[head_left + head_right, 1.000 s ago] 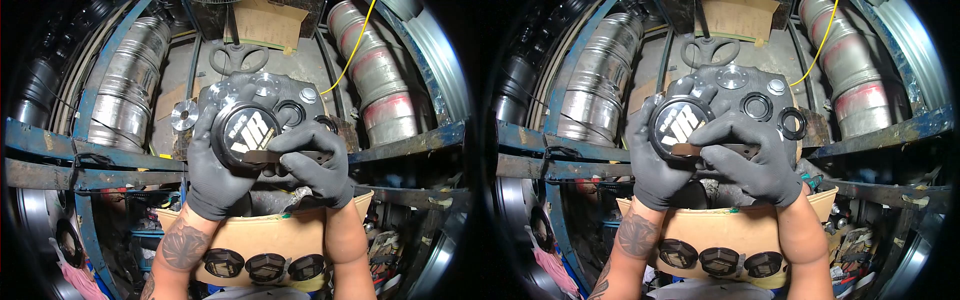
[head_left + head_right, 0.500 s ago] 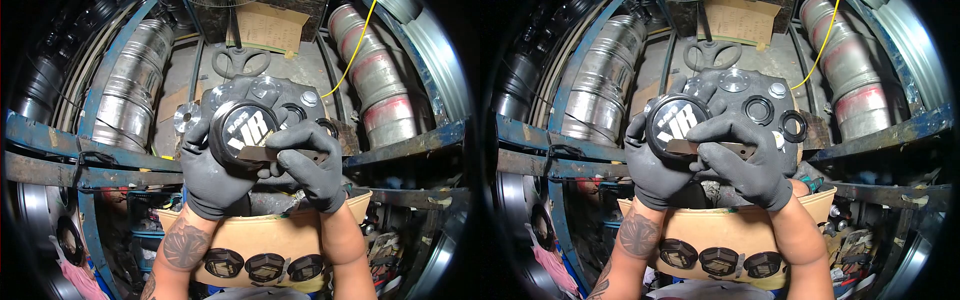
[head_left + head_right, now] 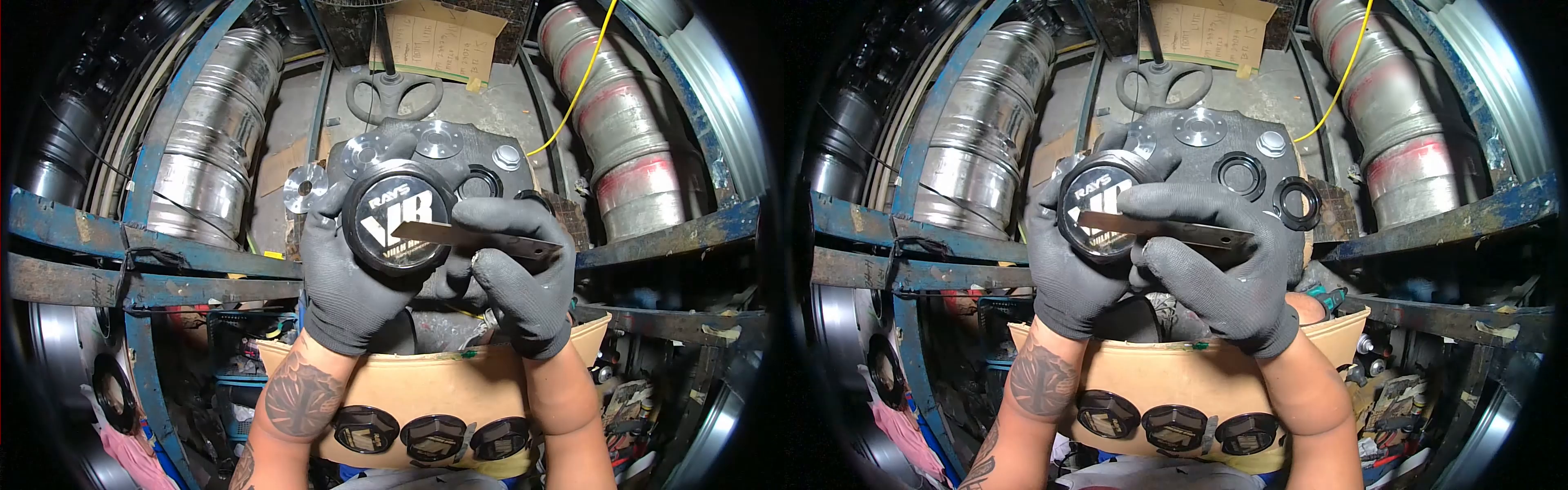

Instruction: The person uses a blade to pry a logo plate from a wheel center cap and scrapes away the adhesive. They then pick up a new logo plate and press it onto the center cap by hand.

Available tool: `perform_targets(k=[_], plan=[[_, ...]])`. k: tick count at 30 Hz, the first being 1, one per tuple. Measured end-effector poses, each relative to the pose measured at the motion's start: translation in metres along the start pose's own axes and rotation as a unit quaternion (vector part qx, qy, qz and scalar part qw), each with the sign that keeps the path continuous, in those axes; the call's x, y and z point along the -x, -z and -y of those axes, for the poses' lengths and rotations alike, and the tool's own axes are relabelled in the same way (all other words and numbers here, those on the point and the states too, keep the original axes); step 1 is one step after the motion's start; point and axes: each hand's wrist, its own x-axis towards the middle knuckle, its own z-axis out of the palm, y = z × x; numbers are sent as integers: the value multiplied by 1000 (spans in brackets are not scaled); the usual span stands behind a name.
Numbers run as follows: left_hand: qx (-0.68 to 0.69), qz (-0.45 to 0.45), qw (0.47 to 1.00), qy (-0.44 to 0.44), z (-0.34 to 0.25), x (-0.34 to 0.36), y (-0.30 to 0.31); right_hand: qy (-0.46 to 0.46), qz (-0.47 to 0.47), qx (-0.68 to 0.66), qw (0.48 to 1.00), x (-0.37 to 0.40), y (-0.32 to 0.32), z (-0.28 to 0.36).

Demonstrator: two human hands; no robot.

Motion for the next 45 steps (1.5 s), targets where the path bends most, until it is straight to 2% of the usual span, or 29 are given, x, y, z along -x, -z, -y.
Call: perform_targets(k=[3, 6, 7, 8, 11, 13, 16, 22, 24, 26, 30, 32, 34, 37, 39, 41, 45], plan=[[-16, -7, 1000, 4, 3, -3, -12, 2, 22, 1, 1000, 1, 9, 0], [-20, 3, 999, 27, 3, -5, -14, 31, -4, 21, 999, 1, 10, -3], [-182, -17, 983, -17, 5, -5, -15, 45, -8, 42, 998, 0, 11, -3], [-339, -36, 938, -61, 8, -4, -15, 58, -17, 50, 997, -1, 11, -4], [-157, -2, 987, -33, 8, -6, 1, 82, -46, 48, 994, 0, 8, -6], [-26, 32, 999, 6, 5, -8, -6, 79, -51, 43, 995, 1, 6, -2], [-4, -16, 1000, 9, 6, -8, -7, 115, -31, 63, 991, 1, 8, -4], [-20, -14, 1000, 11, 5, -8, -5, 135, -54, 112, 983, 3, 4, -9], [-197, -72, 975, -76, 12, -6, 1, 125, -43, 127, 983, 4, 3, -8], [-241, -70, 962, -104, 14, -6, 4, 77, -41, 99, 991, 8, -1, -8], [-68, 52, 995, -48, 12, -7, 2, 128, 5, 183, 975, 4, 2, -6], [-27, 62, 997, -29, 9, -7, 3, 166, 17, 223, 960, 1, 3, -6], [-35, 24, 999, -21, 6, -8, 6, 155, -15, 196, 968, 1, -3, -4], [-58, -34, 998, 12, 7, -10, -12, 156, 38, 221, 962, -1, 3, -1], [-78, -34, 996, 20, 7, -8, -15, 130, 89, 244, 957, -1, 4, 5], [-101, -56, 993, 29, 6, -8, -14, 118, 82, 234, 962, 0, 2, 6], [-92, -41, 995, 19, 8, -9, -16, 123, 88, 261, 953, -1, 5, 8]])
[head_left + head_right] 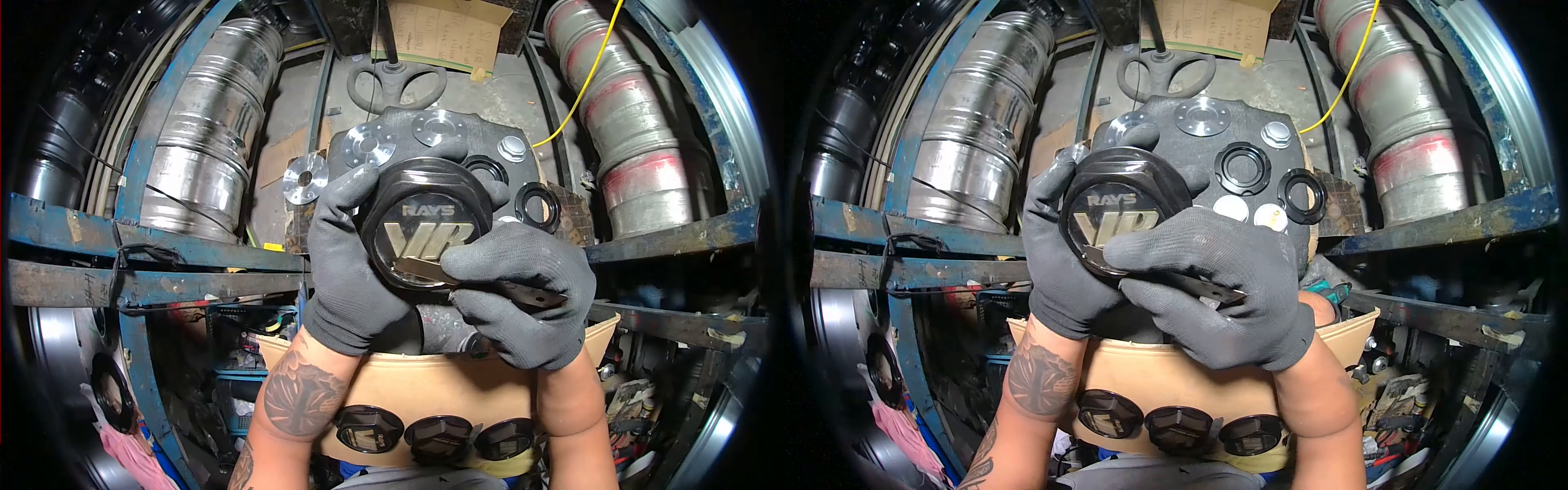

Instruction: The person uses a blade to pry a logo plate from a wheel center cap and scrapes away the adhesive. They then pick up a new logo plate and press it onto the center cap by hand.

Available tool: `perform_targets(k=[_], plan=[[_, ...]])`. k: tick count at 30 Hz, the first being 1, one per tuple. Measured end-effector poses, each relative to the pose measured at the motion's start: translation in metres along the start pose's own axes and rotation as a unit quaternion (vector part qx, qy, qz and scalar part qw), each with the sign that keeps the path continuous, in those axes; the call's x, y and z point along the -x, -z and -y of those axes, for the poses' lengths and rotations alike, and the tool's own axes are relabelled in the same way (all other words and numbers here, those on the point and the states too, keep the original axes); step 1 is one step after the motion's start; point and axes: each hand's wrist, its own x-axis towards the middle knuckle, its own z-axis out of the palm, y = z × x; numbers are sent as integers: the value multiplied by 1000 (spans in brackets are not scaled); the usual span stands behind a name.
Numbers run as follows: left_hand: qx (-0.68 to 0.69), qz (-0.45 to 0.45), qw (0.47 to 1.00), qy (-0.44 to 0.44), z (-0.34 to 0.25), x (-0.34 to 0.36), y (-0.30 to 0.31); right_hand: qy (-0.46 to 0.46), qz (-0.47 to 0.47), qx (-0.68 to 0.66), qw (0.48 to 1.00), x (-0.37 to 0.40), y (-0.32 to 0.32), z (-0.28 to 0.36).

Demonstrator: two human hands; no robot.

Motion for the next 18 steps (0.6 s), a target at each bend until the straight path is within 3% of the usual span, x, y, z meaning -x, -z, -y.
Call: perform_targets(k=[2, 8, 12, 18], plan=[[24, 27, 999, -4, 0, -2, 0, -11, 4, -9, 1000, 0, 0, -1], [1, -5, 1000, 17, -1, 0, 4, -31, 2, -19, 999, 1, -3, -5], [-38, -93, 995, -17, -2, -2, 12, -25, 16, 1, 1000, -1, -2, -6], [-33, -108, 993, -41, 1, -2, 10, -35, 7, -10, 999, -1, -4, -9]])
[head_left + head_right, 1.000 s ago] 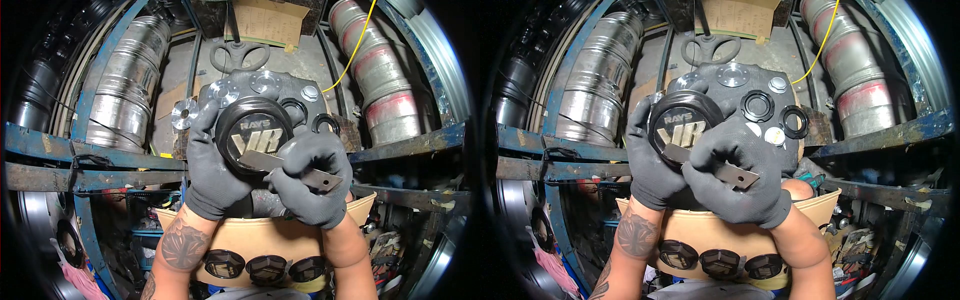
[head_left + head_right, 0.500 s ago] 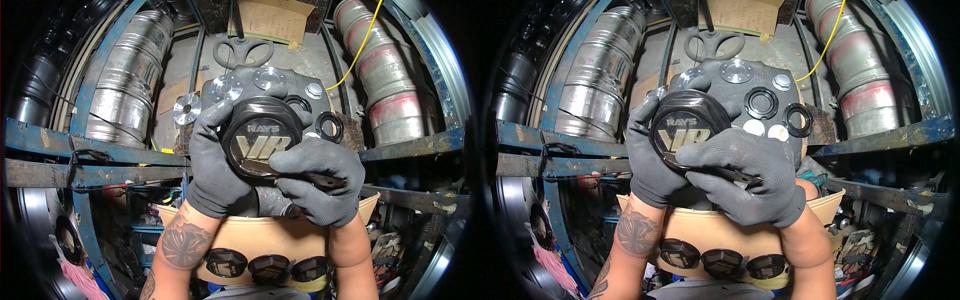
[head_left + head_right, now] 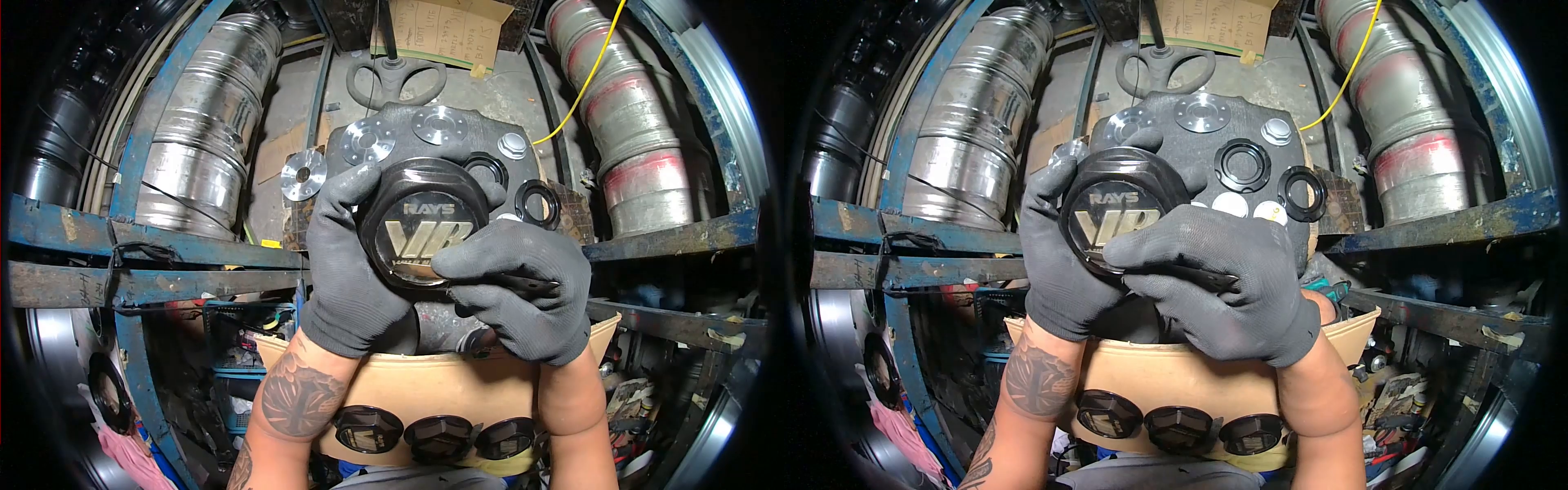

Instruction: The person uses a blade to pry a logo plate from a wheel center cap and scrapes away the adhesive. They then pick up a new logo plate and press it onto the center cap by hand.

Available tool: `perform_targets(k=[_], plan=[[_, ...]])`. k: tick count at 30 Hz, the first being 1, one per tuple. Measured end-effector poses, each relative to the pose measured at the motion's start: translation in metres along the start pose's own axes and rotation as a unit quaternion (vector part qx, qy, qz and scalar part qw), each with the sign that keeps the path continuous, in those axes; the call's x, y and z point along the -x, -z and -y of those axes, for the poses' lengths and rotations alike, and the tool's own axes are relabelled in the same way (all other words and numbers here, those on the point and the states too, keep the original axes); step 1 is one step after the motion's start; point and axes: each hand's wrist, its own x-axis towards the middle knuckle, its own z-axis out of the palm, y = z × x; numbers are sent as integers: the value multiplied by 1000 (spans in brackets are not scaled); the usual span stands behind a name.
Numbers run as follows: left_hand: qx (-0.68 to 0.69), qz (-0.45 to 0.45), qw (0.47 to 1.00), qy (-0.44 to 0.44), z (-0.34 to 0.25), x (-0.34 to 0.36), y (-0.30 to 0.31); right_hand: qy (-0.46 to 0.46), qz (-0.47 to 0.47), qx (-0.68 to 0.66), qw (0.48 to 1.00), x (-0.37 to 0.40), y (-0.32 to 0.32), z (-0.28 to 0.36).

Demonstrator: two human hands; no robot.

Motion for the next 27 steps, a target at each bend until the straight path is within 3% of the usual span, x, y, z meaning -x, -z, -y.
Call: perform_targets(k=[10, 17, 20, 23, 27], plan=[[-31, 9, 999, 7, 3, 0, 3, -51, 8, -1, 999, -1, 2, 2], [-12, 20, 1000, 20, 4, 1, 6, -56, 72, 19, 996, -2, 14, 3], [-111, 47, 992, -42, 7, 0, 10, -59, 75, 14, 995, -2, 15, 2], [-10, 38, 999, 28, 3, 3, 4, -52, 74, 25, 996, -1, 15, 2], [37, 120, 991, 44, 3, 5, -1, -41, 76, 47, 995, -1, 16, 1]])
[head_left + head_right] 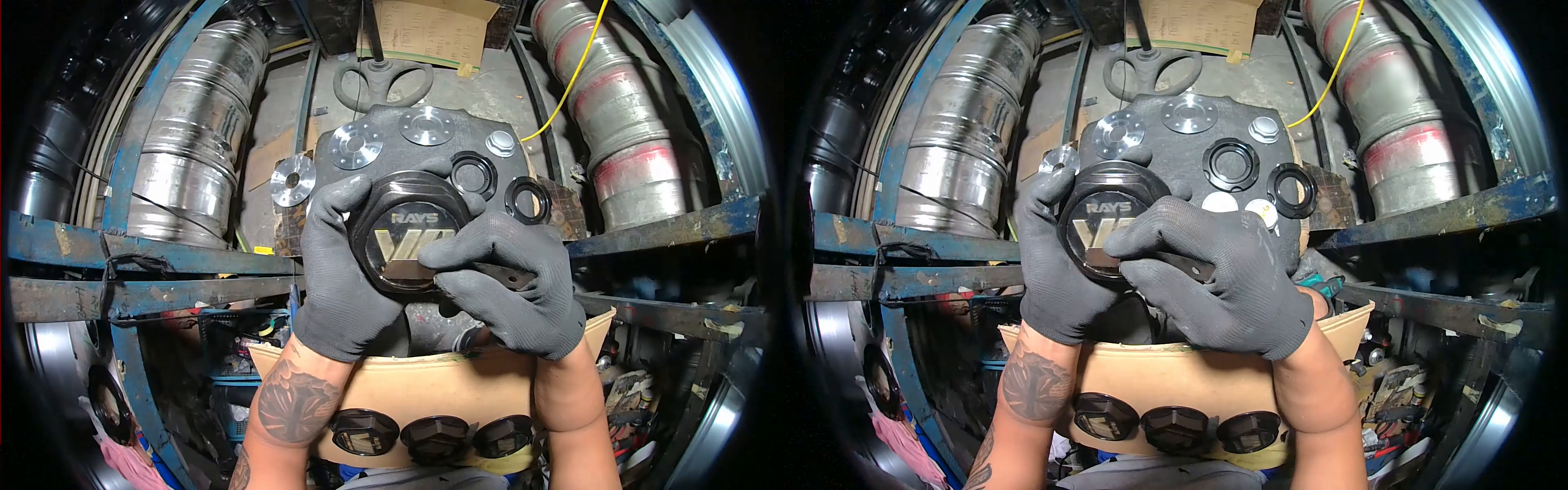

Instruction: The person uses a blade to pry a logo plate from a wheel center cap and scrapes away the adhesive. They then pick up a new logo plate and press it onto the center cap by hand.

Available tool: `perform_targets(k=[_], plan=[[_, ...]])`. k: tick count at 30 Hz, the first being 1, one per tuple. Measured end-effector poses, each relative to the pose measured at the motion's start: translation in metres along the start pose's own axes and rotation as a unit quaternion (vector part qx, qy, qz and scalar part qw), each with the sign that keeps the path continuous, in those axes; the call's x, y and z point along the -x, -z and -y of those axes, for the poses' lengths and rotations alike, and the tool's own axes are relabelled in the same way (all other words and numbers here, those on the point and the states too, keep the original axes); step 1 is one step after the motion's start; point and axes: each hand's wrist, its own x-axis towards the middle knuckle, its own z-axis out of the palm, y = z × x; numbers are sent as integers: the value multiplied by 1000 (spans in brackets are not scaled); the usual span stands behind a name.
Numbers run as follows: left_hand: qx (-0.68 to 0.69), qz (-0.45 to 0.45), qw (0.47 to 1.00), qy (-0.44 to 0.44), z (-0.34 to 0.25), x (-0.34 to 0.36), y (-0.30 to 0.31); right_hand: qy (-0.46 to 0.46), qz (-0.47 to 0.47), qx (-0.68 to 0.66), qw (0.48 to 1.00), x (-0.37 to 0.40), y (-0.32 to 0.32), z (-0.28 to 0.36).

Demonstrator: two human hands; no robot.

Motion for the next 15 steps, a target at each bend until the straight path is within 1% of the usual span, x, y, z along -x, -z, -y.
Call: perform_targets(k=[1, 3, 5, 11, 13, 15], plan=[[-27, 24, 999, -16, 1, 0, 0, 0, 2, -4, 1000, 0, 0, 0], [-25, 49, 998, -14, 0, 0, 3, -1, 5, -14, 1000, 0, 1, -2], [31, 55, 998, 20, -2, -3, 9, -1, 12, -13, 1000, -1, 2, -2], [26, 20, 999, 21, -4, -2, 2, -9, 8, -18, 1000, -1, 0, -1], [54, 69, 996, 12, -2, -3, 11, 0, 10, -8, 1000, -2, 0, -1], [62, 94, 994, 12, -3, -3, 14, 7, 10, -40, 999, -2, 0, -5]])
